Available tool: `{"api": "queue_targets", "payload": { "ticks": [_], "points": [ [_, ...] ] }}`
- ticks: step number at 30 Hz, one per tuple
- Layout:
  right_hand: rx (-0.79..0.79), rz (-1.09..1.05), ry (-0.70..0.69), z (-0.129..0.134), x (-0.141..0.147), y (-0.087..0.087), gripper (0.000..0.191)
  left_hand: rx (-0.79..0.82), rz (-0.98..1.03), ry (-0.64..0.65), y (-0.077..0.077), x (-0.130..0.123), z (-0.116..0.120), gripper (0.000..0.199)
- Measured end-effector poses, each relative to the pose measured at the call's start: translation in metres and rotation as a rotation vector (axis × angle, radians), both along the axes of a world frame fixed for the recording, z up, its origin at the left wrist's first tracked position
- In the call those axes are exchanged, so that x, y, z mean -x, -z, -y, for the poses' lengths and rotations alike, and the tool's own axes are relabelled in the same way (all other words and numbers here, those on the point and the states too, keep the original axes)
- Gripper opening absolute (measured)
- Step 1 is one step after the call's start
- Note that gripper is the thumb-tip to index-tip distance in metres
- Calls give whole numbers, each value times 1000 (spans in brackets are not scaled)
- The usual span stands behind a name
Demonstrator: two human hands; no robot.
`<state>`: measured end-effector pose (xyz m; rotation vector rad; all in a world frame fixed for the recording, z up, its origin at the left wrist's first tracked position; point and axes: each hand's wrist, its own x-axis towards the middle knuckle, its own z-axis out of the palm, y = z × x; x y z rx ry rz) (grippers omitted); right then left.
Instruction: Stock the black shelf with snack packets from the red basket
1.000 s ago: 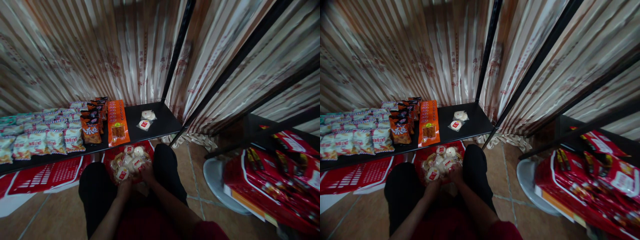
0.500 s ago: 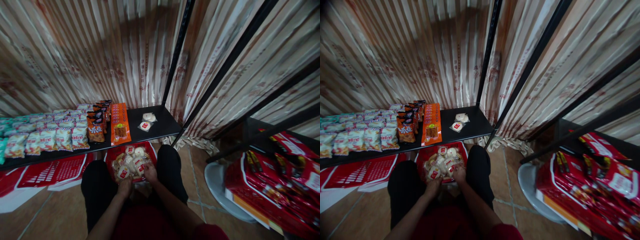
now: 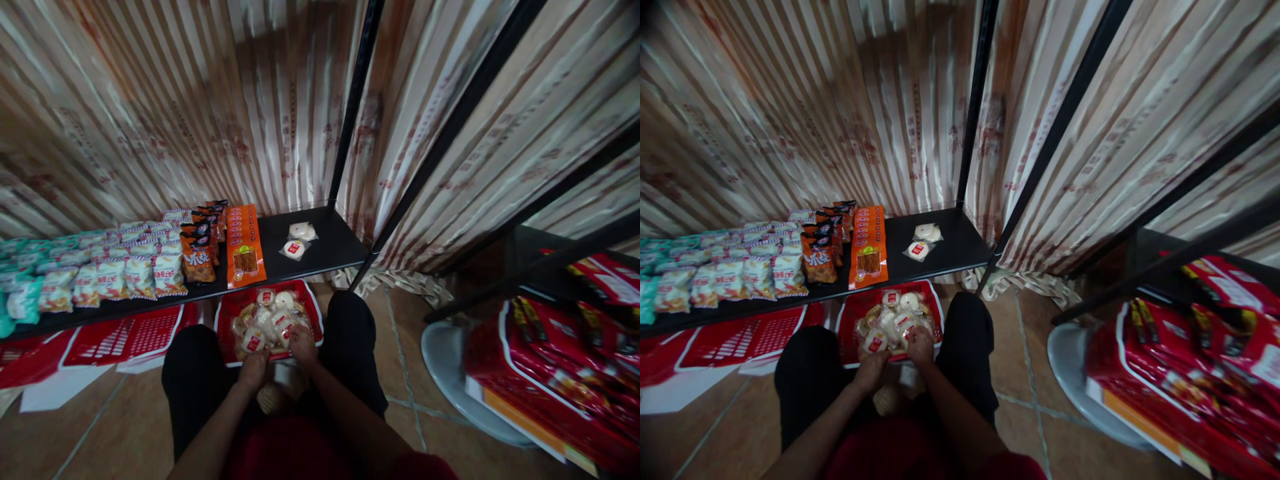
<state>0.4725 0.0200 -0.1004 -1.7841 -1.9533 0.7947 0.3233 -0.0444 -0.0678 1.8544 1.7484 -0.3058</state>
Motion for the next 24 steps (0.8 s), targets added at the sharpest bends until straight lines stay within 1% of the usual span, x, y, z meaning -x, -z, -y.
{"api": "queue_targets", "payload": {
  "ticks": [7, 11, 13, 21, 24],
  "points": [
    [3, 44, -73, 6, 5, -1, 27, 13, 18, 12, -2, 3, -7, 34],
    [19, 80, -153, 11, 4, -5, 22, 23, 28, -3, -4, 4, -7, 33],
    [26, 92, -168, 12, 3, -8, 21, 34, 30, -3, -6, 1, -8, 33],
    [17, 76, -97, 13, -12, -14, 24, 87, 74, 38, -10, -35, -15, 35],
    [9, 61, -67, 14, -17, -15, 23, 109, 79, 29, -13, -40, -16, 35]
  ]
}}
